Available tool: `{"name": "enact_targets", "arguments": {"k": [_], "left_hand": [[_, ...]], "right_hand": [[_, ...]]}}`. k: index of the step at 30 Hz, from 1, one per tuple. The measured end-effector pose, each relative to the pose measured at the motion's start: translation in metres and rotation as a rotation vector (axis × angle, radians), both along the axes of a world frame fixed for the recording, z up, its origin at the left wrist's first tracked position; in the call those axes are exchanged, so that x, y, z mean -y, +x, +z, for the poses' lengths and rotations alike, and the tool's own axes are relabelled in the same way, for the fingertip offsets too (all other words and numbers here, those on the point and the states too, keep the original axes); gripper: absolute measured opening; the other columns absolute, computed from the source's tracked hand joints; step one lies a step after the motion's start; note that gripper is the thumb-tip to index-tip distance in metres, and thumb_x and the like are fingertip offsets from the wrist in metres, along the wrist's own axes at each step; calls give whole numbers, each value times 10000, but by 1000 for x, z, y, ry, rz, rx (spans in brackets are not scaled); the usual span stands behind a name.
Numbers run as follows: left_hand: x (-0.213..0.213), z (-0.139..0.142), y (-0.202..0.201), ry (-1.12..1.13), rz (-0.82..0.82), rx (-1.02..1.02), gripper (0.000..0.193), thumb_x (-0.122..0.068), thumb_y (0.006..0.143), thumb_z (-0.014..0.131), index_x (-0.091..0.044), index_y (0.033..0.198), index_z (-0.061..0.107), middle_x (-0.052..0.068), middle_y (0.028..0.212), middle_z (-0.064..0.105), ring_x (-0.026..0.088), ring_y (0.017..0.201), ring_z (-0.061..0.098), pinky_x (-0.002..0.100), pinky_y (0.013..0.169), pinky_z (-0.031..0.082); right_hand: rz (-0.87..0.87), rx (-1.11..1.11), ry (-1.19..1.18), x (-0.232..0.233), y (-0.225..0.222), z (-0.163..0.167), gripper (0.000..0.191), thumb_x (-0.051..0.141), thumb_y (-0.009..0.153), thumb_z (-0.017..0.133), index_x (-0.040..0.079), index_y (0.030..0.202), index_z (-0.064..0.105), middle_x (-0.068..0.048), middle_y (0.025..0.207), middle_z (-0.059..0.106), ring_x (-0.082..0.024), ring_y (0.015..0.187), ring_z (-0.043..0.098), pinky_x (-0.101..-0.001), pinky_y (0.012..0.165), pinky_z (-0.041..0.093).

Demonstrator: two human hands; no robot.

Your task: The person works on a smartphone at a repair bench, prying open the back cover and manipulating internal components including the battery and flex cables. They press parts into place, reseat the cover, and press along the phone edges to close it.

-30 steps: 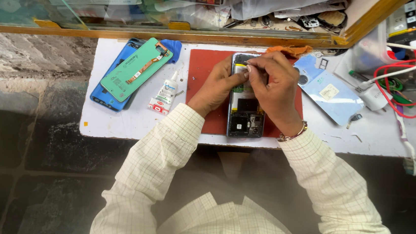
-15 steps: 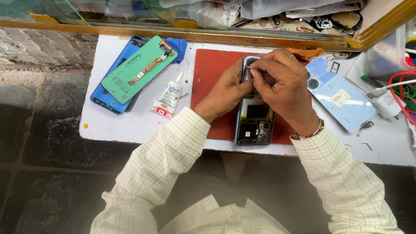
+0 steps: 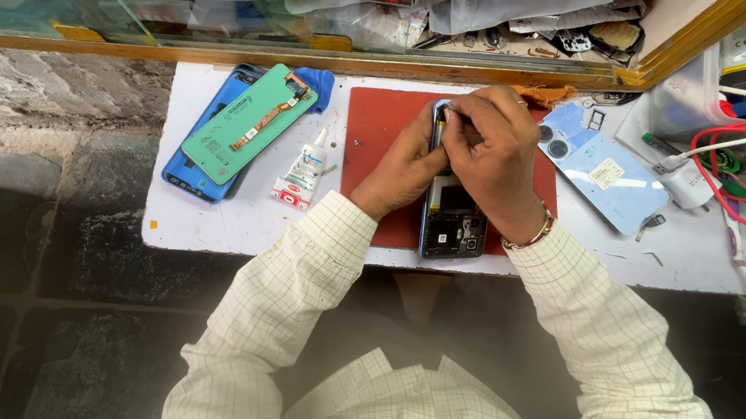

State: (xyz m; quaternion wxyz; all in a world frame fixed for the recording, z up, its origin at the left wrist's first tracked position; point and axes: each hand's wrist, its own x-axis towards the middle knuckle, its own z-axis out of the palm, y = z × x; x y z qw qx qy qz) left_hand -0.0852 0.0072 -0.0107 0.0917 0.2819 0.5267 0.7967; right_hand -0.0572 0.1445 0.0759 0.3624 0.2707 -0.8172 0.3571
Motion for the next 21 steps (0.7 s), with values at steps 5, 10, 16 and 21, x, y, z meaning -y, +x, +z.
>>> {"name": "enact_targets", "arguments": {"k": [5, 10, 16, 21], "left_hand": [[3, 3, 2, 7, -8, -15, 462, -43, 1052, 545, -10, 1488, 393, 78, 1334, 565, 147, 1264, 553, 314, 1116, 475], [5, 4, 4, 3, -16, -17, 428, -43, 1064, 576, -10, 1461, 422, 77, 1313, 577, 147, 1237, 563, 315, 1088, 496], [0, 3, 3, -28, 32, -65, 451, -39, 1065, 568, -24, 1481, 394, 63, 1316, 557, 135, 1241, 548, 303, 1104, 482], [1, 5, 6, 26, -18, 7, 466, -38, 1044, 550, -32, 1478, 380, 56, 1302, 557, 130, 1229, 551, 304, 1090, 484]], "right_hand": [[44, -33, 84, -3, 2, 11, 143, -68, 885, 771, -30, 1005, 703, -111, 965, 643, -252, 865, 643, -343, 729, 535], [215, -28, 275, -21, 0, 25, 143, -58, 869, 779, -8, 979, 703, -94, 952, 650, -260, 880, 638, -368, 772, 531], [77, 62, 76, -8, 1, 16, 126, -66, 909, 768, -17, 1013, 715, -99, 966, 652, -237, 874, 658, -337, 754, 539], [44, -19, 99, -3, 4, 15, 154, -59, 881, 770, -23, 1015, 703, -114, 963, 637, -261, 877, 648, -351, 758, 533]]}}
